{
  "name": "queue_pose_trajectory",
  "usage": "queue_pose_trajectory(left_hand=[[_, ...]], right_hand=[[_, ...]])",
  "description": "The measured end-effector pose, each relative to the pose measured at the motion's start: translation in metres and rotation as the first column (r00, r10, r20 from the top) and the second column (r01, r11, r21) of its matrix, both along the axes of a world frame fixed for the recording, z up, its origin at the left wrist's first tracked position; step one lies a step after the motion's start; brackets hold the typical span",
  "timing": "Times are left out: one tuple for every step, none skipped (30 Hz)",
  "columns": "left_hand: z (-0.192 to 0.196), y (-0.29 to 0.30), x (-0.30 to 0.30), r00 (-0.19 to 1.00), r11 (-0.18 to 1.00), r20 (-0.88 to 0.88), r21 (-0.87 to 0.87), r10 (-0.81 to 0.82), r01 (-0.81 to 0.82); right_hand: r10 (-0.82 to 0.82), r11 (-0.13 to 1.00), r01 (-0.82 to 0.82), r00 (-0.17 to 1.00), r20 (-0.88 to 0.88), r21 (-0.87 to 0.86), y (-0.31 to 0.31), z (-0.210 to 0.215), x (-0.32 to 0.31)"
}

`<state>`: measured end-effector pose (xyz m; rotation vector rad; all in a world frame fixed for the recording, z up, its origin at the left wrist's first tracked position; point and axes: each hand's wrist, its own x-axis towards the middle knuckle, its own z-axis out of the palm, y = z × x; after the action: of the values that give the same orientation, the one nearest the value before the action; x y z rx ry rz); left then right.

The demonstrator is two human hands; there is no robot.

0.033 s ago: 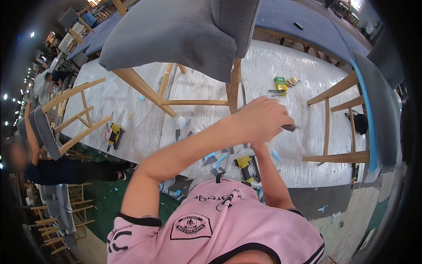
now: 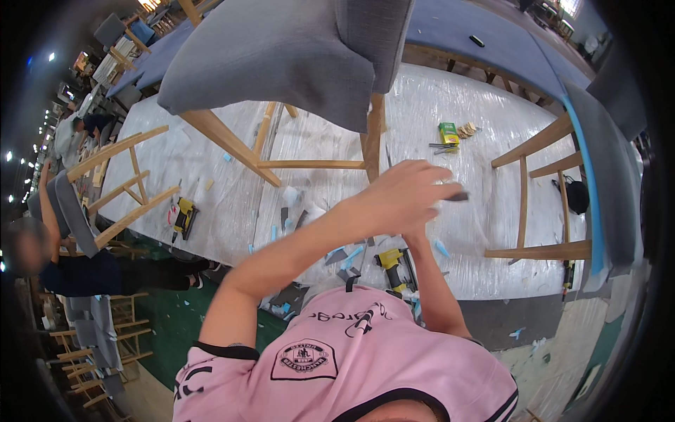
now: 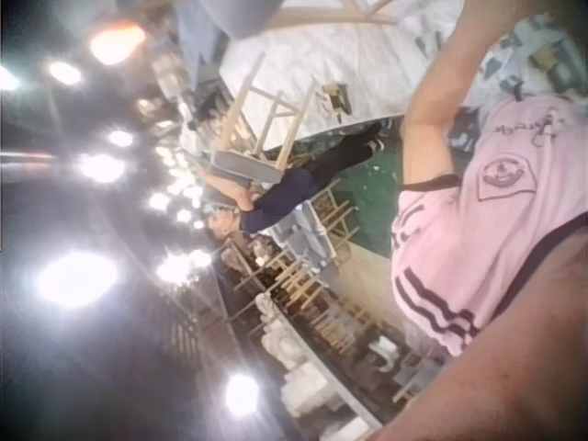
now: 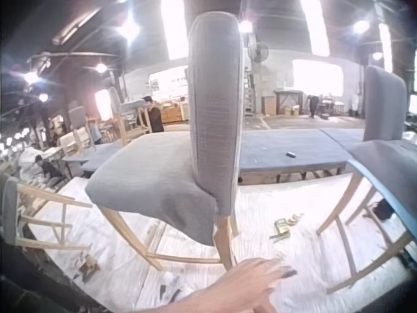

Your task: The person stretches and secures gray fabric over a wooden chair frame. They use scissors to trim excess fabric, a staple gun to fasten the fabric, and a screwdriver to tuck and smooth edges. The chair is flipped to access different sides during the process.

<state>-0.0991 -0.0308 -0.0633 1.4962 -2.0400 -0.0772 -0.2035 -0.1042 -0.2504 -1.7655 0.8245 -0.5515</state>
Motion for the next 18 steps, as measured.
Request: queue_pose_trajectory(left_hand=[[-0.01,0.018,0.003,0.987,0.991,-0.096,0.008,0.132,-0.132],[-0.013,0.029,0.014,0.952,0.968,-0.176,0.016,0.251,-0.252],[-0.017,0.036,0.023,0.908,0.929,-0.227,-0.035,0.353,-0.369],[-0.018,0.041,0.025,0.85,0.875,-0.288,-0.075,0.441,-0.479],[-0.012,0.041,0.027,0.838,0.809,-0.257,-0.239,0.481,-0.537],[-0.004,0.036,0.033,0.816,0.712,-0.236,-0.402,0.528,-0.576],[0.004,0.03,0.04,0.784,0.586,-0.229,-0.553,0.576,-0.592],[0.009,0.021,0.051,0.791,0.523,-0.279,-0.625,0.545,-0.58],[0.016,0.009,0.065,0.798,0.449,-0.322,-0.692,0.509,-0.565],[0.023,0.004,0.073,0.805,0.449,-0.309,-0.702,0.507,-0.553],[0.031,-0.003,0.08,0.813,0.45,-0.295,-0.713,0.502,-0.537],[0.041,0.002,0.089,0.813,0.521,-0.224,-0.67,0.537,-0.529],[0.049,0.006,0.099,0.808,0.585,-0.141,-0.621,0.571,-0.522],[0.054,0.011,0.107,0.835,0.637,-0.173,-0.572,0.522,-0.517],[0.058,0.019,0.115,0.851,0.684,-0.205,-0.518,0.483,-0.513],[0.062,0.025,0.12,0.866,0.734,-0.245,-0.46,0.437,-0.5],[0.068,0.027,0.123,0.862,0.756,-0.284,-0.416,0.42,-0.506],[0.07,0.027,0.124,0.838,0.782,-0.361,-0.335,0.408,-0.525]], right_hand=[[0.09,0.988,-0.109,0.981,-0.172,-0.108,-0.006,-0.017,-0.026],[-0.01,0.974,-0.049,0.967,-0.256,-0.222,-0.013,-0.037,-0.041],[-0.12,0.946,0.004,0.933,-0.338,-0.325,-0.016,-0.067,-0.06],[-0.205,0.916,0.045,0.907,-0.367,-0.399,-0.023,-0.112,-0.087],[-0.283,0.877,0.071,0.875,-0.392,-0.475,-0.03,-0.149,-0.111],[-0.3,0.9,0.082,0.829,-0.472,-0.427,-0.036,-0.168,-0.122],[-0.308,0.92,0.094,0.776,-0.551,-0.382,-0.042,-0.181,-0.133],[-0.305,0.935,0.102,0.719,-0.624,-0.34,-0.047,-0.187,-0.137],[-0.277,0.957,0.14,0.695,-0.664,-0.253,-0.052,-0.185,-0.133],[-0.248,0.961,0.084,0.691,-0.679,-0.265,-0.056,-0.187,-0.132],[-0.224,0.96,0.032,0.685,-0.693,-0.279,-0.063,-0.189,-0.131],[-0.203,0.956,-0.018,0.677,-0.708,-0.291,-0.072,-0.19,-0.131],[-0.163,0.954,-0.059,0.719,-0.675,-0.292,-0.081,-0.179,-0.118],[-0.107,0.952,-0.108,0.761,-0.64,-0.288,-0.085,-0.153,-0.094],[-0.093,0.948,-0.078,0.861,-0.501,-0.309,-0.078,-0.098,-0.059],[-0.074,0.888,-0.039,0.971,-0.227,-0.457,-0.066,-0.038,-0.032],[0.026,0.841,-0.01,0.999,0.023,-0.542,-0.058,0.023,-0.007],[0.088,0.79,0.031,0.983,0.163,-0.612,-0.048,0.077,0.012]])
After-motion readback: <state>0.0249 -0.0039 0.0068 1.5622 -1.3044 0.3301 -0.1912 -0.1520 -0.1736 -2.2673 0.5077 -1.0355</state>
